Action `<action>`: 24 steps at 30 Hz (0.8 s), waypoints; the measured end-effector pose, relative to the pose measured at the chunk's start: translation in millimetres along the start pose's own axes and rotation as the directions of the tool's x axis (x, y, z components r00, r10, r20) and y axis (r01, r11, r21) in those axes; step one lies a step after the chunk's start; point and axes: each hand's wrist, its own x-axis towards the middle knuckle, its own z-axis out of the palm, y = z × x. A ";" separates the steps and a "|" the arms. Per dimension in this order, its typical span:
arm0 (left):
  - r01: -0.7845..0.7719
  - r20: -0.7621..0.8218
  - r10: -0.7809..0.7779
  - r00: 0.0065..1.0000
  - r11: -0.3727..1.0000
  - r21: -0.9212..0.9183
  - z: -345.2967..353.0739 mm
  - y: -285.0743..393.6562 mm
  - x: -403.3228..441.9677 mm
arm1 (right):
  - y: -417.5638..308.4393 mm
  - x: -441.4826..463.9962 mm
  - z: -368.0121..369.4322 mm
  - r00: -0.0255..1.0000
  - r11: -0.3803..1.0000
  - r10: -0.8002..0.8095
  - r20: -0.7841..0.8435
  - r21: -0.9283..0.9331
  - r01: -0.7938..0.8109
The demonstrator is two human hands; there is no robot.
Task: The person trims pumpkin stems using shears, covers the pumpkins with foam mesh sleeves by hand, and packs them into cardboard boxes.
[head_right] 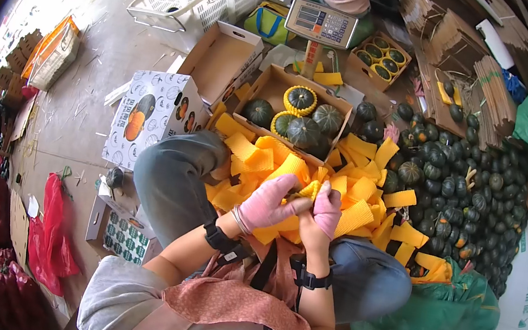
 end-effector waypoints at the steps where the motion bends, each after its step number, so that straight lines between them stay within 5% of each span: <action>1: 0.061 -0.050 -0.062 0.997 0.997 -0.037 7.0 -2.9 -1.1 | -1.9 -0.6 0.3 1.000 0.999 -0.012 -0.012 -0.047 0.011; 3: 0.132 -0.140 -0.138 0.980 0.990 -0.052 14.4 -5.4 -2.0 | -5.0 0.0 0.2 0.994 0.990 -0.072 -0.084 -0.125 0.061; 6: 0.203 -0.022 -0.205 0.979 0.976 -0.074 9.0 -12.3 -3.2 | -4.5 3.0 -2.9 0.970 0.948 -0.195 -0.142 -0.283 0.149; 7: 0.349 0.175 -0.306 0.936 0.871 -0.346 6.8 -26.7 -4.5 | 1.5 6.0 -7.0 0.971 0.914 -0.222 -0.088 -0.367 0.176; 8: 0.404 0.308 -0.304 0.902 0.337 -0.850 10.0 -38.2 -8.3 | 9.4 7.9 -12.0 0.969 0.871 -0.244 -0.031 -0.446 0.205; 9: 0.447 0.373 -0.339 0.864 0.171 -0.878 1.4 -26.1 -7.2 | 26.2 5.2 -17.1 0.995 0.998 0.069 0.079 -0.007 -0.068; 10: 0.469 0.437 -0.360 0.824 0.001 -0.883 -9.6 -15.4 -4.7 | 21.2 -2.6 -20.5 0.906 0.757 0.395 0.152 0.506 -0.415; 11: 0.532 0.522 -0.126 0.843 0.058 -0.845 -11.7 -48.4 -11.4 | 26.0 -8.8 -27.9 0.866 0.521 0.424 0.263 0.712 -0.471; 12: 0.546 0.528 -0.143 0.837 0.185 -0.817 -19.1 -47.0 -12.0 | 31.4 -12.5 -34.6 0.830 0.228 0.414 0.374 0.840 -0.492; 14: 0.550 0.531 -0.176 0.829 0.429 -0.716 -30.7 -33.1 -8.9 | 27.7 -9.7 -40.2 0.641 -0.086 0.515 0.569 0.779 -0.621; 16: 0.449 0.473 -0.119 0.873 0.576 -0.683 -28.0 -28.3 -4.0 | 26.7 -11.7 -39.1 0.616 -0.088 0.524 0.588 0.757 -0.648; 18: 0.466 0.506 -0.159 0.848 0.678 -0.568 -20.1 -26.3 -6.2 | 24.5 -21.4 -23.7 0.773 0.229 0.459 0.437 0.783 -0.579; 19: 0.430 0.376 -0.254 0.891 0.735 -0.524 -16.0 -19.1 -6.1 | 11.1 -15.5 -16.7 0.815 0.294 0.456 0.358 0.804 -0.517; 22: -0.008 0.025 0.013 1.000 0.980 -0.200 -3.3 -13.1 -3.5 | 1.9 -7.0 -3.6 0.884 0.516 0.388 0.263 0.732 -0.444; 24: -0.110 -0.035 0.106 0.994 0.986 -0.124 1.5 -14.1 -3.0 | 6.1 -7.4 -3.7 0.814 0.405 0.480 0.327 0.740 -0.536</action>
